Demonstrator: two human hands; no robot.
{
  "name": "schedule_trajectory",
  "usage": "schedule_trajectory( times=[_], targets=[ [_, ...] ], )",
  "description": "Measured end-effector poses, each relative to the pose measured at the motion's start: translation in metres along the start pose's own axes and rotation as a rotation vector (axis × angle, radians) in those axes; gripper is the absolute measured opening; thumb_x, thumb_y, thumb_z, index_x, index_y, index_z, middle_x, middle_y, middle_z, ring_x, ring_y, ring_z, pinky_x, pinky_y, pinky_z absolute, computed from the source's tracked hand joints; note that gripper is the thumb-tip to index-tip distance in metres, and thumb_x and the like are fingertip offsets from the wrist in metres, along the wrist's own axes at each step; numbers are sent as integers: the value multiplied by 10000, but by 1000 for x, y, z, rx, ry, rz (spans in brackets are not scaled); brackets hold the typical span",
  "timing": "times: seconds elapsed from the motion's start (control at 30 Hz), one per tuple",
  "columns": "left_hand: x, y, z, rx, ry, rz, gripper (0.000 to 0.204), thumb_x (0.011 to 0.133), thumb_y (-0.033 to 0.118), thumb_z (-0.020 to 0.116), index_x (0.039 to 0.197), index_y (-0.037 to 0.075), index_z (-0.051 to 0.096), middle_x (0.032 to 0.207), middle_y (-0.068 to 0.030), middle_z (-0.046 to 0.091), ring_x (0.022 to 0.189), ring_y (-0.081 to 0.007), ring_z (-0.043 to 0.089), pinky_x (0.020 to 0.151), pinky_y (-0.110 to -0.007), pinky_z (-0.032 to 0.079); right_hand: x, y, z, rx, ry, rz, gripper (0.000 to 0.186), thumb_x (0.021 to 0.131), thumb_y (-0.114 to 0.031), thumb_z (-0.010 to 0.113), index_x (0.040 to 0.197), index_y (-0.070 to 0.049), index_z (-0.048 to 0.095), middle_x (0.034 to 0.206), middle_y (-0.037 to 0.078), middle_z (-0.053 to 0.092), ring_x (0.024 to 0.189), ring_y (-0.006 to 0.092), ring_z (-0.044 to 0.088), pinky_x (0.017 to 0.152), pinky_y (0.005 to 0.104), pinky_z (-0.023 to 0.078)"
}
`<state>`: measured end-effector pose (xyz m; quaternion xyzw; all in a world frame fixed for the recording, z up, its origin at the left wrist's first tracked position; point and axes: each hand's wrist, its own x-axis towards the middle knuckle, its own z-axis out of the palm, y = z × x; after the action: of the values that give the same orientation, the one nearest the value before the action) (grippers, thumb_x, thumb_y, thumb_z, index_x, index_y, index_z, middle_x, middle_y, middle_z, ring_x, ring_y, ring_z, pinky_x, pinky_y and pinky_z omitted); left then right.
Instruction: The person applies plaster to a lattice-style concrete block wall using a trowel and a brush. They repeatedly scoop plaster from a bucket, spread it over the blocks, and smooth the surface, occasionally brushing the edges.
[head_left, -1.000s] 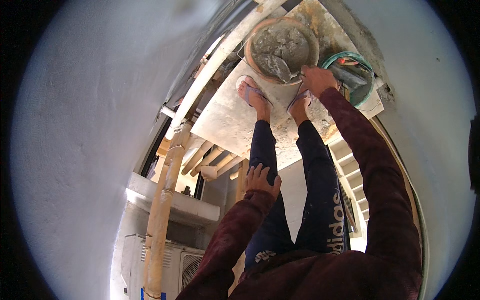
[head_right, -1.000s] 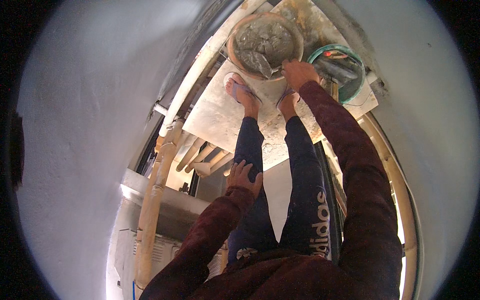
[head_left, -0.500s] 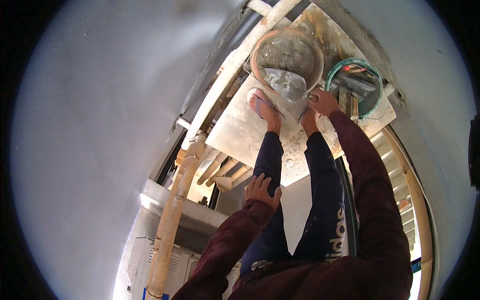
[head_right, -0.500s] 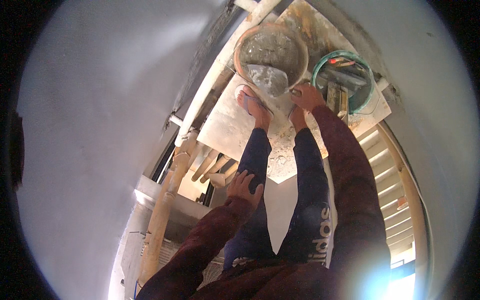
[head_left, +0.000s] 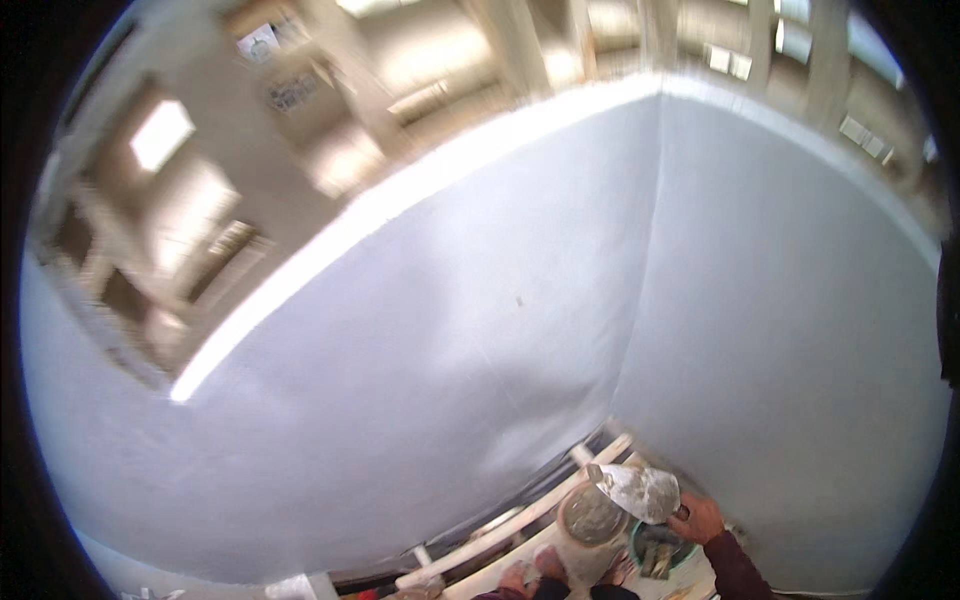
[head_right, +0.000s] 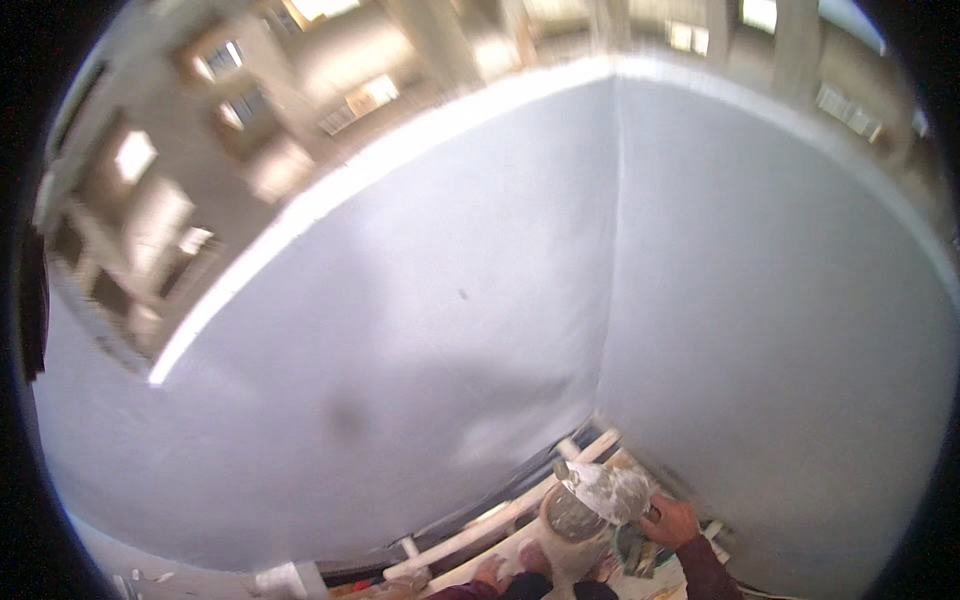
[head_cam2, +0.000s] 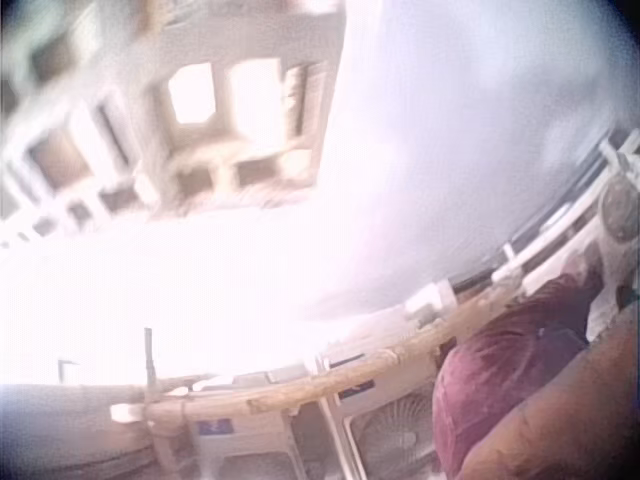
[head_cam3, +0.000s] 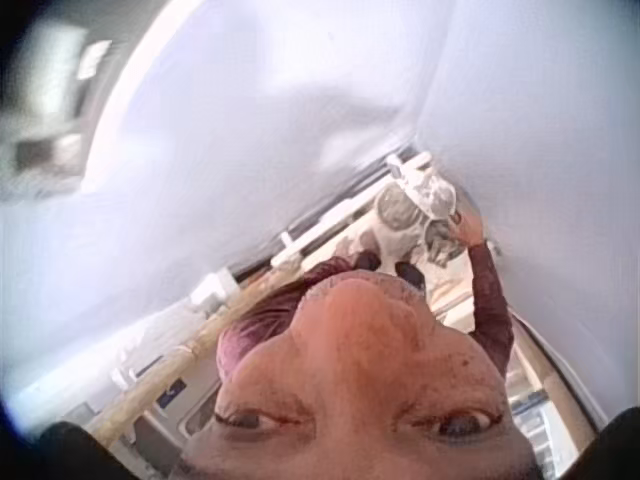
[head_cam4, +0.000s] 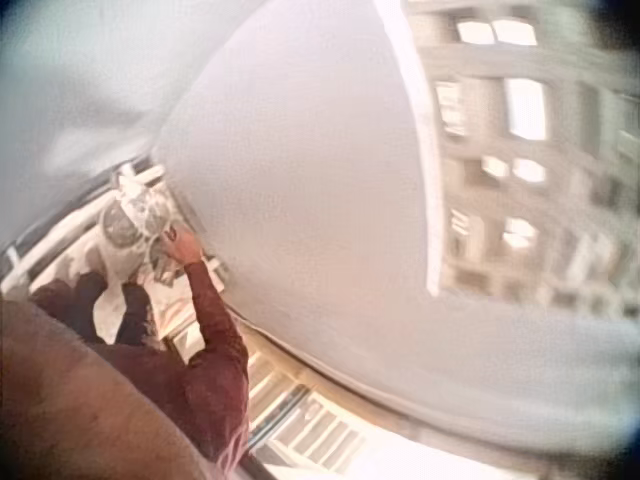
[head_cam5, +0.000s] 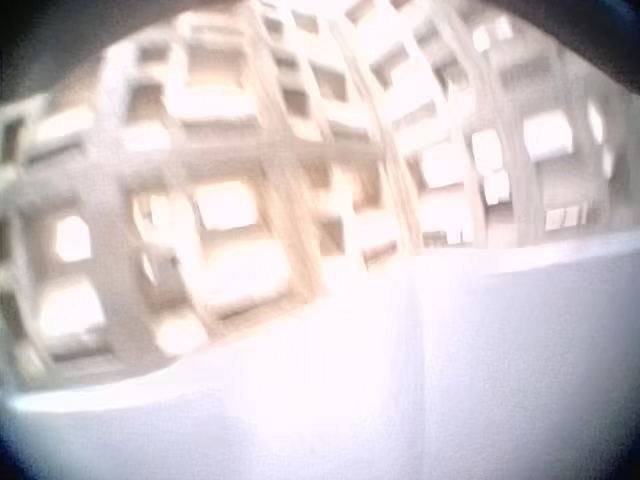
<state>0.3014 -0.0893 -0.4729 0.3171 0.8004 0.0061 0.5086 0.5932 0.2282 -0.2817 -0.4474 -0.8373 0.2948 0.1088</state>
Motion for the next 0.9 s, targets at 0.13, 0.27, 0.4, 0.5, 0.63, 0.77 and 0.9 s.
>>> schedule_trajectory(
  times=[0.13, 0.27, 0.4, 0.5, 0.63, 0.77, 0.9],
  targets=[
    [-32, 65, -145, -105, 844, 849, 570, 772, 277, 678, 1247, 0, 526, 1358, -284, 424, 1297, -462, 345, 1091, -500, 270, 38, -105, -140, -77, 218, -173, 228, 724, -194, 705, 876, -51, 614, 671, 118, 540, 618, 330, 536, 565, 407, 433],
    [-172, 139, -283, -5, 1250, 885, 510, 808, 172, 604, 1273, 2, 485, 1417, -262, 349, 1339, -444, 280, 1090, -525, 253, 69, -218, -257, -151, 404, -400, 163, 747, -152, 681, 818, -44, 582, 650, 115, 507, 583, 317, 507, 534, 396, 403],
    [-203, 164, -361, -273, 1655, 938, 526, 890, 306, 508, 1304, -15, 452, 1471, -246, 238, 1380, -458, 164, 1092, -580, 193, 85, -277, -319, -342, 490, -484, 170, 767, -145, 668, 876, -34, 599, 680, 123, 531, 594, 312, 516, 541, 380, 399],
    [-221, 158, -399, -118, 1916, 685, 562, 917, 375, 449, 1319, -17, 433, 1476, -241, 222, 1390, -450, 141, 1094, -591, 168, 90, -303, -336, -235, 522, -543, 196, 788, -143, 657, 935, -21, 613, 679, 121, 527, 584, 286, 510, 542, 359, 396],
    [-219, 150, -435, -65, 2169, 649, 599, 938, 450, 408, 1362, 28, 392, 1477, -231, 227, 1395, -440, 134, 1101, -592, 144, 108, -295, -329, 2, 476, -579, 198, 838, -152, 619, 956, 7, 610, 657, 93, 496, 556, 204, 484, 536, 334, 394],
    [-200, 141, -453, 225, 2311, 407, 663, 946, 562, 342, 1414, 91, 338, 1503, -201, 215, 1412, -401, 140, 1117, -580, 107, 139, -301, -269, 503, 351, -580, 223, 905, -191, 540, 962, 13, 611, 664, 40, 506, 547, 120, 450, 514, 289, 386],
    [-205, 138, -459, 335, 2352, 313, 678, 948, 596, 297, 1438, 128, 301, 1515, -185, 214, 1419, -385, 148, 1127, -576, 75, 156, -356, -192, 1437, -144, -565, 392, 928, -309, 394, 1009, 28, 579, 642, 11, 499, 495, 97, 456, 488, 253, 440]
  ],
)
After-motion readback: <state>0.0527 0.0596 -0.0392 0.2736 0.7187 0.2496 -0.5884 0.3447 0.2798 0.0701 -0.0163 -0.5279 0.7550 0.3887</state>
